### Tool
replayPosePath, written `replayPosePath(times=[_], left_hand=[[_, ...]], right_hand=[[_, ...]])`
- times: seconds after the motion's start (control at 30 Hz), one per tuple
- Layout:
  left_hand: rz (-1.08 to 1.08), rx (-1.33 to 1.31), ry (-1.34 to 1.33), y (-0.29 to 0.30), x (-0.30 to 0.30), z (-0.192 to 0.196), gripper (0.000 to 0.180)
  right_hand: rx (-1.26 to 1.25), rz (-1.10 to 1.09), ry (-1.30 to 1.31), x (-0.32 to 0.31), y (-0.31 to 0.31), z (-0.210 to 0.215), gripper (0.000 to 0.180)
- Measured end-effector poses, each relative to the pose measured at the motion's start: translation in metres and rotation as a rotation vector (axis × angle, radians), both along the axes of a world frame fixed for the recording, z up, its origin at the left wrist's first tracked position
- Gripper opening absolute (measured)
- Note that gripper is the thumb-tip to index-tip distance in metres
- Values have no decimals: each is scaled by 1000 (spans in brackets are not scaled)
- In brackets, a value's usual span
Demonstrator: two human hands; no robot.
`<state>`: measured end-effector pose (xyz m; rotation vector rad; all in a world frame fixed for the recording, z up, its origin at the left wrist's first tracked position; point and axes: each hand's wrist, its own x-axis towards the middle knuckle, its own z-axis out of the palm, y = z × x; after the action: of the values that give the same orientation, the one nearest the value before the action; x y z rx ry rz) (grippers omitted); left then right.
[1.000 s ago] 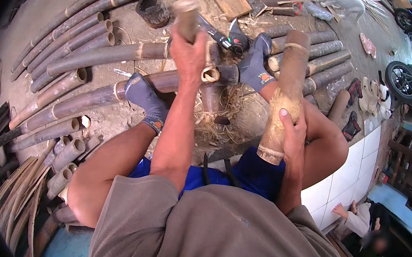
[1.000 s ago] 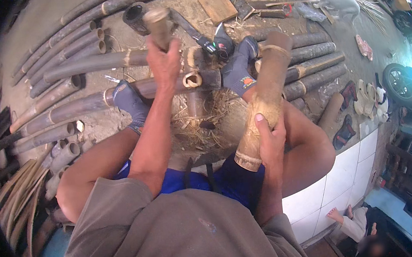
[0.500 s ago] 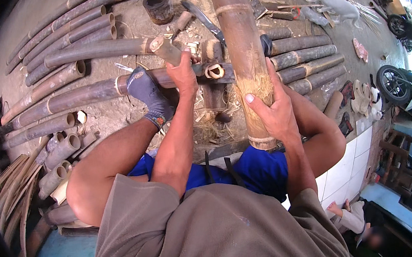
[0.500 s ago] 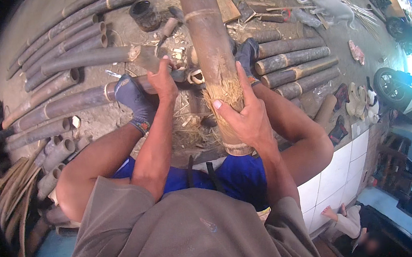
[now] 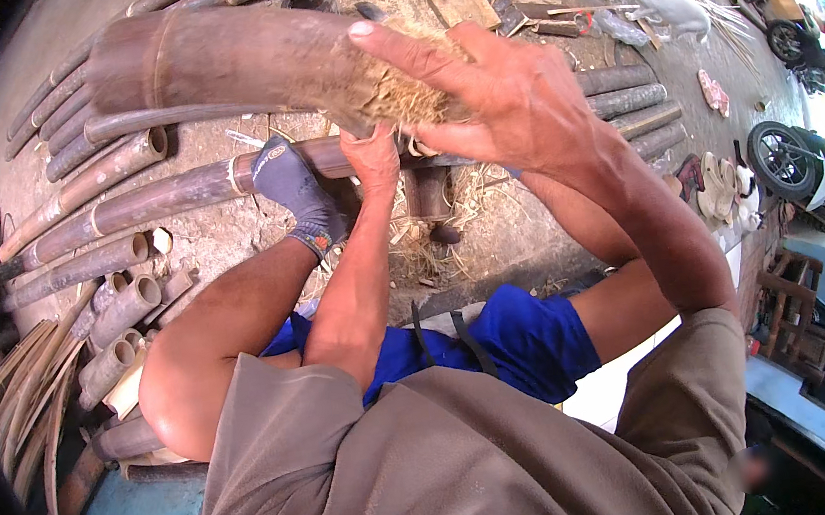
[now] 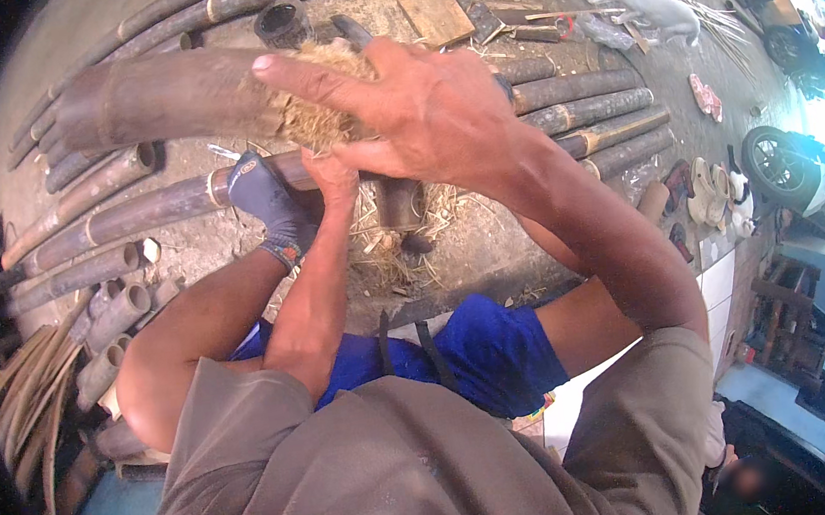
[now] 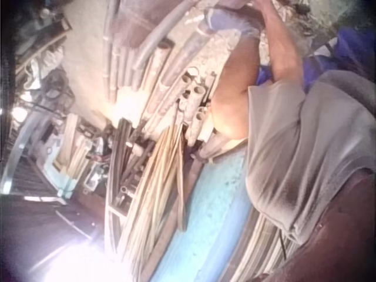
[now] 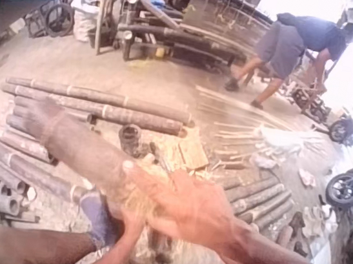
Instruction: The person sits on the floor and uses a knife and a wooden mallet to cut and shape bamboo segments. They repeatedly strike the knife to carve openings and smooth the ends of the bamboo pieces.
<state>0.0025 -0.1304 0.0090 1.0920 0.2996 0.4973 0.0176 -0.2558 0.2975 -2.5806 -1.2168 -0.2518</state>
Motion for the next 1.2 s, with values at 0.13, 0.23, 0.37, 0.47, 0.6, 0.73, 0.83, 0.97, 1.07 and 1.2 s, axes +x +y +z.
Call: replayPosePath(times=[0.13,0.23,0.37,0.47,0.6,0.73,0.83,0.97,1.07,1.2], left_hand=[[-7,-16,78,-1,3,-6,38],[44,-3,-18,-5,1,-6,38],[25,58,73,-9,3,-26,41],[8,15,41,13,14,-64,40],[-3,-33,67,-3,-1,-60,36],[47,97,96,-6,3,-18,35],[41,28,152,-2,2,-25,37],[34,-44,135,-5,0,-30,39],[-57,137,90,-9,2,-27,37],[-247,172,193,-22,16,3,29]], right_hand=[[-414,-3,108,19,7,-15,81],[-166,9,-6,14,18,0,76],[-464,-4,117,21,18,-28,82],[-276,87,62,26,39,-11,81],[-347,62,132,29,34,-25,76],[-281,71,49,32,35,-5,76],[-402,80,134,34,33,-29,76],[-257,60,65,24,32,-16,73],[-329,1,98,25,17,-31,75],[-316,-141,150,17,13,-1,78]])
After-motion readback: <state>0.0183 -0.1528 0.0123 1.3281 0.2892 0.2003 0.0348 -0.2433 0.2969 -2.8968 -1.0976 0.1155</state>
